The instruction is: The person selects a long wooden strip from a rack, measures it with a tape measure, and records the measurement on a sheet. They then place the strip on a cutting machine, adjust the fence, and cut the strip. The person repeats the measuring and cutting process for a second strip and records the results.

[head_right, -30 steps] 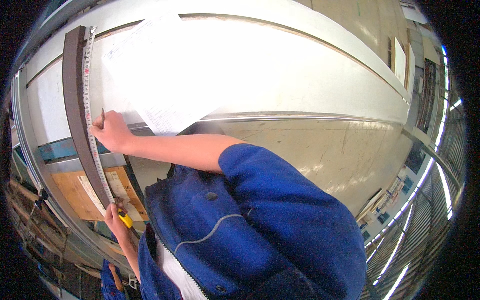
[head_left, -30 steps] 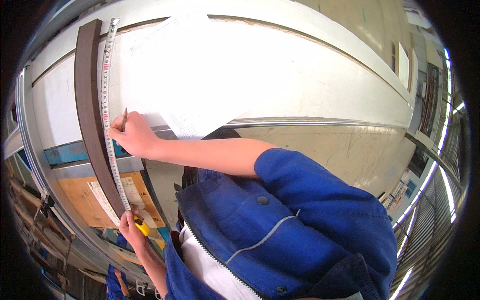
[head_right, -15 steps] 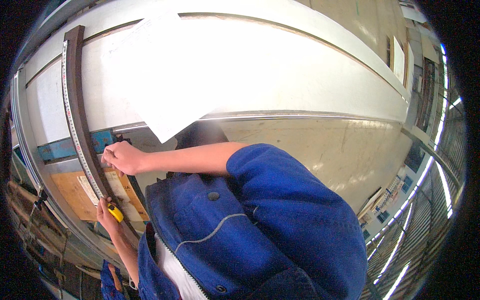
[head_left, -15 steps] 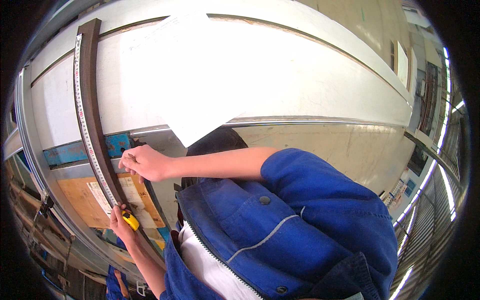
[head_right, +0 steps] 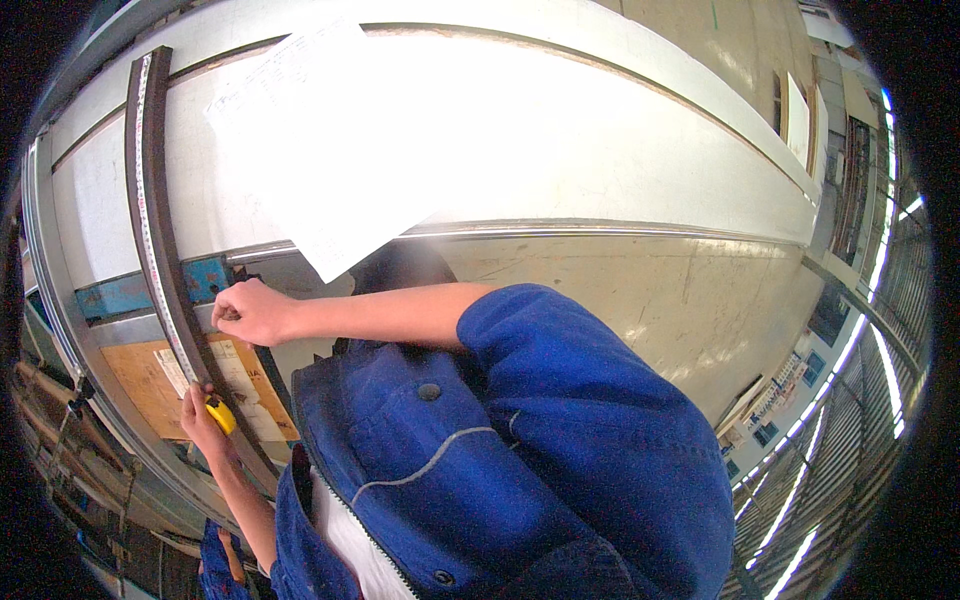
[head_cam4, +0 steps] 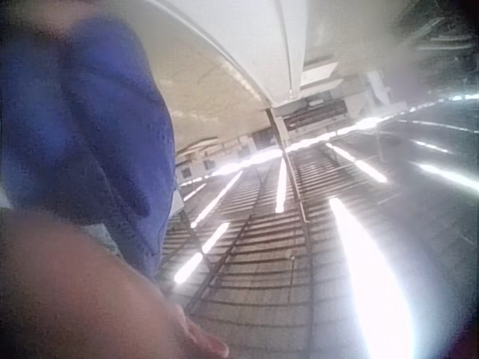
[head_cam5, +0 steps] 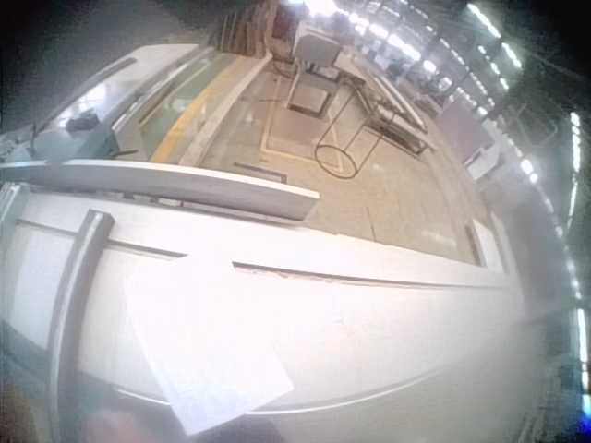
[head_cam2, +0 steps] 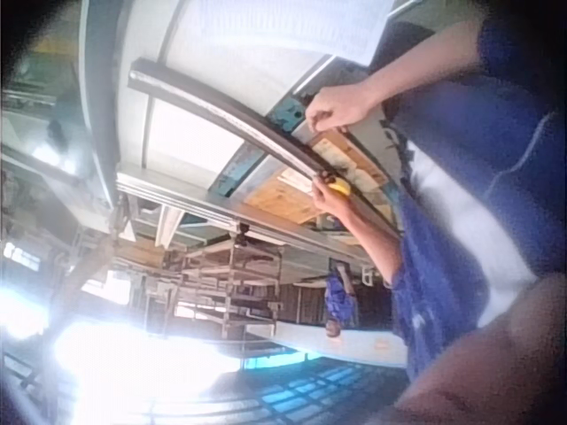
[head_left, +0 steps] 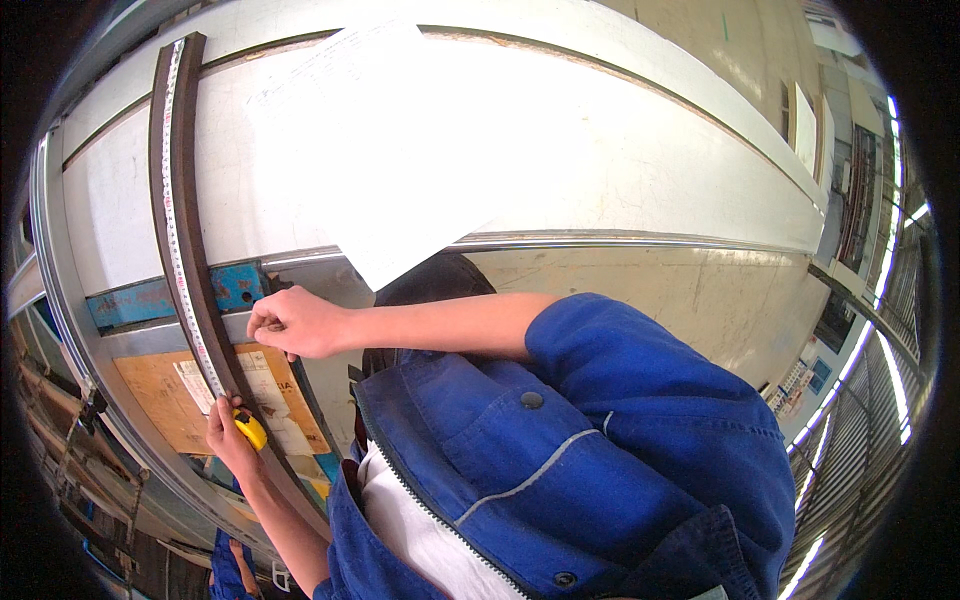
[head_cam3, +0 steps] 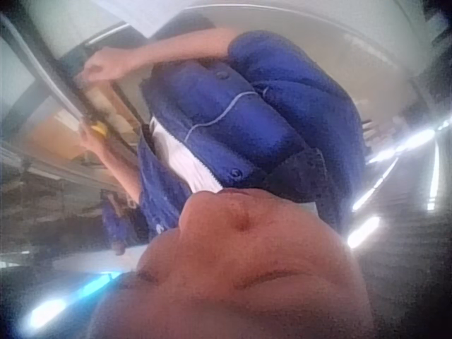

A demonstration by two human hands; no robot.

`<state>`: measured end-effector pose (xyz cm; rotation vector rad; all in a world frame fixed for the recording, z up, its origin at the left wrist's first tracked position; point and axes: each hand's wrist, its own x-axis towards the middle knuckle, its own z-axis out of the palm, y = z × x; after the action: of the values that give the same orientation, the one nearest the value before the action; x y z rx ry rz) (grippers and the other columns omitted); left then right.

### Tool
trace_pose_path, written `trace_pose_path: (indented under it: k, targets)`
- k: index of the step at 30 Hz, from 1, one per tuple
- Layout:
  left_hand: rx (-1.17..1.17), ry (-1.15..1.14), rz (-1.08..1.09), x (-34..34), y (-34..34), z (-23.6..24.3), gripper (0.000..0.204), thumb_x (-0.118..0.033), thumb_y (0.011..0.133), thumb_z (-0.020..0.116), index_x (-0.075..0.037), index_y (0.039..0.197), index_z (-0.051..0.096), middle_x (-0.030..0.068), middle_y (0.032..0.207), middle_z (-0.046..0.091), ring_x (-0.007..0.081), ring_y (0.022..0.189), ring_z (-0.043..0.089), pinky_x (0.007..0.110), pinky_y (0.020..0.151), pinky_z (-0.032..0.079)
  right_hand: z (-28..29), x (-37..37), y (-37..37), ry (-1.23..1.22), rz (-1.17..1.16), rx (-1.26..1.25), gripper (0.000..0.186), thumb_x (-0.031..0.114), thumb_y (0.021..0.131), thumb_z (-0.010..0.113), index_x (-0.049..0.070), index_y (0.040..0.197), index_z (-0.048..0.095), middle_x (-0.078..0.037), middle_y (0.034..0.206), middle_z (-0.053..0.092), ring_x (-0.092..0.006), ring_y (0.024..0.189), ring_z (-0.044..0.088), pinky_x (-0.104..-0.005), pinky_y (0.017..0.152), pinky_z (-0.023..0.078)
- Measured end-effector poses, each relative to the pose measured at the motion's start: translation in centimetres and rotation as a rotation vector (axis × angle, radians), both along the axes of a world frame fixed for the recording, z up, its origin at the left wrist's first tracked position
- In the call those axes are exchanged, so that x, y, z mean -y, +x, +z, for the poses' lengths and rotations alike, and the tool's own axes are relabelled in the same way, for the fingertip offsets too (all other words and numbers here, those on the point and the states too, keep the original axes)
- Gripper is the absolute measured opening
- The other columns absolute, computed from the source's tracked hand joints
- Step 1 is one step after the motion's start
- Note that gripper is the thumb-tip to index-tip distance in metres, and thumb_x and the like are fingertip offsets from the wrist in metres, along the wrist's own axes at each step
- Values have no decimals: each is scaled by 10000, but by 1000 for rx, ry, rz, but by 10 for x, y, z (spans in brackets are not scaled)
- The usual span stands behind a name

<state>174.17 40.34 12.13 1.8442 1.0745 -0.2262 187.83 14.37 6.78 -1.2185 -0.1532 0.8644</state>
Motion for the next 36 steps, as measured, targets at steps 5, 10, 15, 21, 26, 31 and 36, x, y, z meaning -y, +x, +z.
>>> trace_pose_path:
  k: [5, 10, 15, 21, 26, 31, 36]
  targets:
    - [-16, -23, -9, 0, 8, 2, 279, -264, 1061, 621, -9, 1097, 729, 30, 888, 709, 81, 716, 605, 240, 631, 487, -2, -2, -3, 11, 33, -9, 237, 97, 980, 611, -113, 1068, 677, -173, 852, 741, -181, 580, 703, -317, 571, 568]
    - [41, -43, 10, -1, 7, -1, 277, -260, 1057, 629, -6, 1090, 735, 32, 876, 708, 82, 701, 602, 243, 612, 482, -4, -2, -4, 5, 34, 20, 235, 89, 976, 609, -117, 1070, 675, -172, 871, 741, -181, 585, 703, -316, 574, 569]
    - [22, -56, -5, -9, 1, -4, 278, -259, 1054, 634, -3, 1090, 738, 37, 883, 713, 88, 707, 608, 247, 629, 486, -2, 1, -2, -7, 44, 4, 238, 88, 975, 606, -112, 1084, 678, -179, 897, 743, -181, 595, 707, -319, 584, 572]
    - [-25, -36, -19, -19, -14, -8, 277, -256, 1052, 637, -3, 1095, 739, 37, 881, 715, 92, 711, 618, 249, 638, 488, -3, 1, -3, -32, 54, -20, 229, 136, 981, 623, -68, 1061, 691, -140, 867, 727, -154, 604, 683, -292, 597, 548]
    - [-17, -66, 46, -21, -21, -7, 268, -251, 1051, 638, -3, 1075, 738, 32, 868, 708, 94, 699, 620, 248, 622, 491, -13, -6, -7, -29, 53, 37, 254, 121, 962, 629, -94, 1081, 691, -180, 905, 748, -193, 608, 712, -334, 610, 576]
    - [-17, -55, 9, -19, -25, -4, 265, -242, 1057, 627, 1, 1076, 731, 32, 869, 703, 95, 694, 621, 252, 622, 493, -21, -11, -10, -28, 23, 117, 252, 128, 964, 637, -92, 1075, 691, -174, 873, 742, -188, 602, 703, -330, 598, 570]
    - [-14, -53, 37, -20, -32, -4, 267, -243, 1058, 626, 1, 1061, 732, 33, 868, 705, 97, 692, 628, 257, 620, 498, -20, -9, -10, -23, 48, 83, 265, 138, 974, 637, -95, 1093, 680, -186, 913, 738, -182, 614, 702, -329, 591, 569]
